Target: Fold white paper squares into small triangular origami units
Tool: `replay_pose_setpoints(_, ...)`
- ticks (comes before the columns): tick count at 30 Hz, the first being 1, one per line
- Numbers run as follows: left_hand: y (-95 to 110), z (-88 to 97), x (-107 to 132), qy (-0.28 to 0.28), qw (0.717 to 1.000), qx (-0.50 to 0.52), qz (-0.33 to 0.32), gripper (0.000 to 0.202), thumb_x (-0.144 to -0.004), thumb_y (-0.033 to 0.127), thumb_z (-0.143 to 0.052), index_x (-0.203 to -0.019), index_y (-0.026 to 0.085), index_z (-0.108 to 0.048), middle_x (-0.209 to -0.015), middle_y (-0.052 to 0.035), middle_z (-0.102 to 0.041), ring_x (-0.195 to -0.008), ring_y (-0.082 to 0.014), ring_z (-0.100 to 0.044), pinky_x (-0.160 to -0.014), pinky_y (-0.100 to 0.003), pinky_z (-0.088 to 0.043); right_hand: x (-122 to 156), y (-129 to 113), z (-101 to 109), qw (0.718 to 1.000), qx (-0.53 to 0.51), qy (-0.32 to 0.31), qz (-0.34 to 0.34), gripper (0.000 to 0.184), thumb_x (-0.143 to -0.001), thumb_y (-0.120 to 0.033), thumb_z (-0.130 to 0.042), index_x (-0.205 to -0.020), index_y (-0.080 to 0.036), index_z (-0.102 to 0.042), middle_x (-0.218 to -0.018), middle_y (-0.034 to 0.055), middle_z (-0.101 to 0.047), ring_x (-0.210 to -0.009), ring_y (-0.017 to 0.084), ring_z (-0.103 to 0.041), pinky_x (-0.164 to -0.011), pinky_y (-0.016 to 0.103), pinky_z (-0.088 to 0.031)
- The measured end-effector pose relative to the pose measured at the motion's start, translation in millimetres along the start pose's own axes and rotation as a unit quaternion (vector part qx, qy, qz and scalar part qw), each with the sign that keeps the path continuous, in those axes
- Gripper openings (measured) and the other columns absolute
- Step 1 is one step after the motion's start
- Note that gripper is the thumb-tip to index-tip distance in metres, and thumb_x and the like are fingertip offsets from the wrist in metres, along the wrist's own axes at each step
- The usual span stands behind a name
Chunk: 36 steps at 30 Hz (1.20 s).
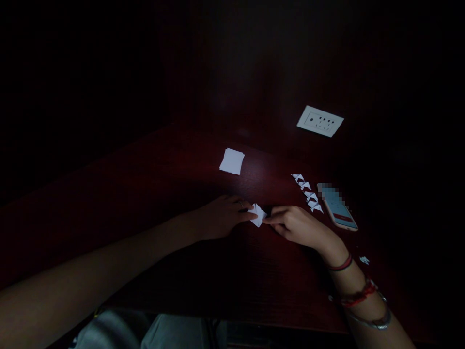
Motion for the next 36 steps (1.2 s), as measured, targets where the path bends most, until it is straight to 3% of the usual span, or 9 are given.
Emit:
replay_pose_setpoints(11, 0.3, 0.8, 0.3, -0.004, 1.0, 0.0, -0.001, 0.055, -0.075, 0.003, -0.038, -0.123, 0.03, -0.035, -0.13, 0.0026, -0.036, -0.114, -0.0202, -0.033, -0.09, -0.035, -0.026, -2.6, 1.0, 1.1, 0.999, 0.012, 0.04, -0.011, 0.03, -0.078, -0.011, -0.042, -0.099, -0.021, -0.06, -0.078, 0.0023, -0.055, -0.069, 0.011, -0.052, -0.064, 0.024, -0.038)
replay_pose_setpoints(21, -3.0, -2.8, -0.1, -0.003, 1.0, 0.018, 0.002, 0.055, -0.074, 0.002, -0.039, -0.123, 0.026, -0.036, -0.129, 0.0038, -0.037, -0.116, -0.0177, -0.032, -0.093, -0.031, -0.026, -1.9, 0.0, -4.6, 1.0, -0.007, 0.021, 0.002, 0.034, -0.078, -0.01, -0.042, -0.108, -0.021, -0.055, -0.082, 0.003, -0.056, -0.07, 0.011, -0.052, -0.065, 0.023, -0.038)
replay_pose_setpoints(36, -2.9, -6.1, 1.0, 0.004, 1.0, -0.001, 0.006, 0.052, -0.077, 0.004, -0.038, -0.122, 0.029, -0.035, -0.13, 0.0054, -0.036, -0.117, -0.0191, -0.032, -0.091, -0.033, -0.028, -3.4, -3.2, -3.7, 0.999, -0.027, 0.026, 0.001, 0.036, -0.078, -0.009, -0.041, -0.111, -0.021, -0.053, -0.086, 0.0029, -0.056, -0.071, 0.01, -0.052, -0.066, 0.023, -0.04)
Point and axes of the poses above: each hand's wrist, its own x-axis away from the middle knuckle, its own z-axis out of the back of the hand, y = z × x, the point moved 6 cm from there along -x, towards the middle knuckle
